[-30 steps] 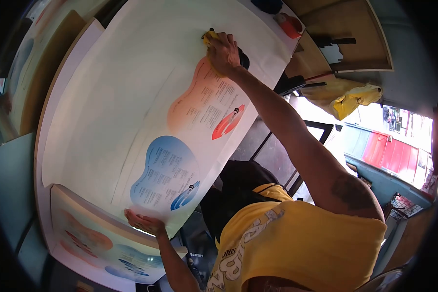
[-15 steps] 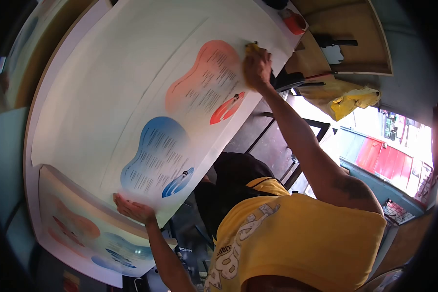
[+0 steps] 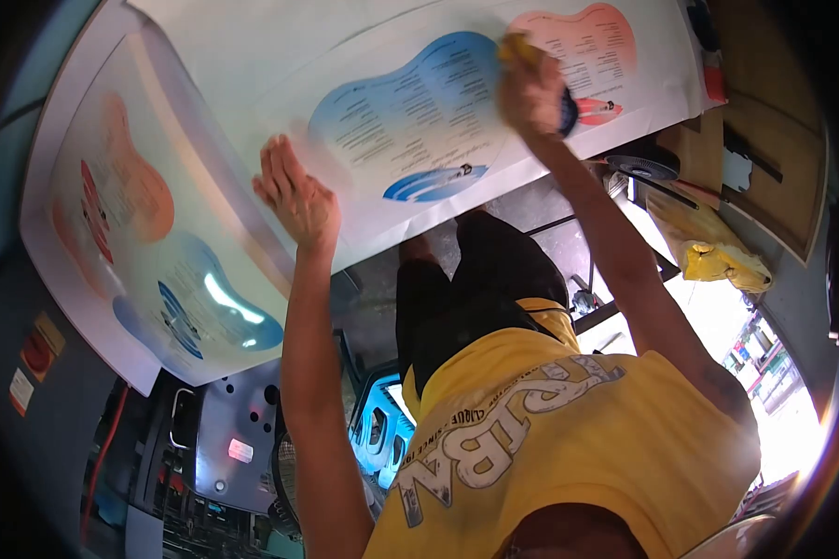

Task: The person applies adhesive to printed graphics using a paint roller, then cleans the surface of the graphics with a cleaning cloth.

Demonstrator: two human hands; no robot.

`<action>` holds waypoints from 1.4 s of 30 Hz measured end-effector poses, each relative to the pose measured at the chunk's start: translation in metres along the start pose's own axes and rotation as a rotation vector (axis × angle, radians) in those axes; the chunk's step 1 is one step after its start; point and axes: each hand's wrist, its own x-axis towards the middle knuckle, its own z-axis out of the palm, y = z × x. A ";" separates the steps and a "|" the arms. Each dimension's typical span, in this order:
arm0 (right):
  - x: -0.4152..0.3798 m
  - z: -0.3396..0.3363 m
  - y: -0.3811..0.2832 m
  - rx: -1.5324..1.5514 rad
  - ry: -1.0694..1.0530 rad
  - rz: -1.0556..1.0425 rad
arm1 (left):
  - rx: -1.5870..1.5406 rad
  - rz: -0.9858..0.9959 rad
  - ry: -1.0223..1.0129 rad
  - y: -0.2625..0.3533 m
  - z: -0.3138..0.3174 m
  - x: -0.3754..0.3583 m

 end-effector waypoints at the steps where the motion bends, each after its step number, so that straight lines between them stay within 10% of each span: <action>1: -0.003 0.001 -0.043 0.085 0.044 -0.094 | -0.010 -0.002 0.011 -0.001 0.001 -0.001; 8: -0.002 -0.042 -0.232 0.311 -0.074 -0.505 | -0.202 -0.014 0.098 -0.011 0.002 -0.001; 20: -0.110 -0.079 -0.241 0.386 -0.012 -0.729 | -0.211 0.069 -0.083 -0.039 -0.022 0.012; 28: -0.143 -0.081 -0.227 0.890 -0.314 -0.670 | -0.318 0.021 -0.144 -0.028 -0.045 0.016; 34: -0.073 -0.097 -0.212 0.805 0.047 0.024 | -0.438 0.030 0.131 0.013 -0.026 -0.018; 42: -0.080 -0.066 -0.190 0.653 0.063 -0.225 | -0.285 -0.064 0.109 0.030 0.004 -0.047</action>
